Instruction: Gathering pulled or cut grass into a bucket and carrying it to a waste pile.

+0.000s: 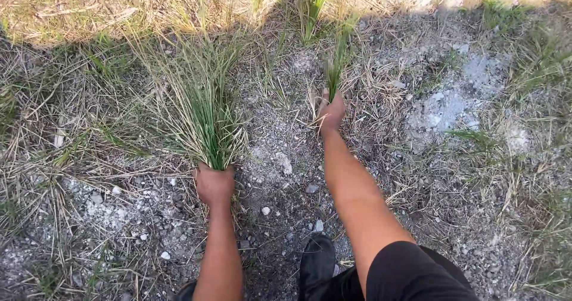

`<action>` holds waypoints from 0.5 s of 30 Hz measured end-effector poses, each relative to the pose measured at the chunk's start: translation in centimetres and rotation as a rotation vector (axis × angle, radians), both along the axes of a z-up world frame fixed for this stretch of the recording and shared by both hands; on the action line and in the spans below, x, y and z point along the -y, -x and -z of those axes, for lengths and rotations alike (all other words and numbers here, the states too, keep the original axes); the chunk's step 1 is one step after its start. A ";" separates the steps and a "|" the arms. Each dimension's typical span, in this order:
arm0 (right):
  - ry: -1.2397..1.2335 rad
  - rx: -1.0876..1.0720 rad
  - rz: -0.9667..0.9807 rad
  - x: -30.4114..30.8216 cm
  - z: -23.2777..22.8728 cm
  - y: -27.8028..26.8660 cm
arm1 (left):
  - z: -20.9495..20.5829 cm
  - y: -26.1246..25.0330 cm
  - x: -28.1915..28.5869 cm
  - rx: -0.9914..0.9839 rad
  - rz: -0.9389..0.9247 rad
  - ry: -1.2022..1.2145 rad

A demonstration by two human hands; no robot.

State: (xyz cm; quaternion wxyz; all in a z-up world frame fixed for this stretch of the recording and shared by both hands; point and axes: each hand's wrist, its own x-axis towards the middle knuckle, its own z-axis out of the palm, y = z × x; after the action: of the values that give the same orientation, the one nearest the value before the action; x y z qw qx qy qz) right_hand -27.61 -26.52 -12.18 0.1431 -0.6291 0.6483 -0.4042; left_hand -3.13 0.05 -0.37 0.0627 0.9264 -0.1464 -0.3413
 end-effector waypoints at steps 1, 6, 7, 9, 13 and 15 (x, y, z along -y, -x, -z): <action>-0.004 0.003 0.005 0.4 0.3 0.0 | -0.1 0.1 0.1 0.003 0.005 -0.004; -0.260 0.728 -0.054 4.0 5.5 2.9 | -1.9 0.5 0.4 0.055 -0.014 0.055; -0.252 0.736 -0.032 4.1 5.1 2.6 | -1.2 0.5 0.0 0.059 0.010 0.055; -0.310 0.716 0.015 3.8 4.3 3.6 | 0.3 1.2 -0.7 0.071 -0.002 0.106; -0.432 0.470 0.217 -1.3 3.1 1.8 | 2.0 1.0 -1.0 0.223 0.038 0.333; -0.337 0.394 0.176 -4.8 7.6 0.6 | 1.0 1.7 -1.8 0.216 0.032 0.296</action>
State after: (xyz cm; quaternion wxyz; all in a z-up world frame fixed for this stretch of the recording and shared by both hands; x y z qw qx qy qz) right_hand -28.21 -21.72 -19.80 0.3334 -0.4471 0.7181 -0.4162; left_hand -4.85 1.82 -1.32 0.1766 0.9359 -0.2156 -0.2156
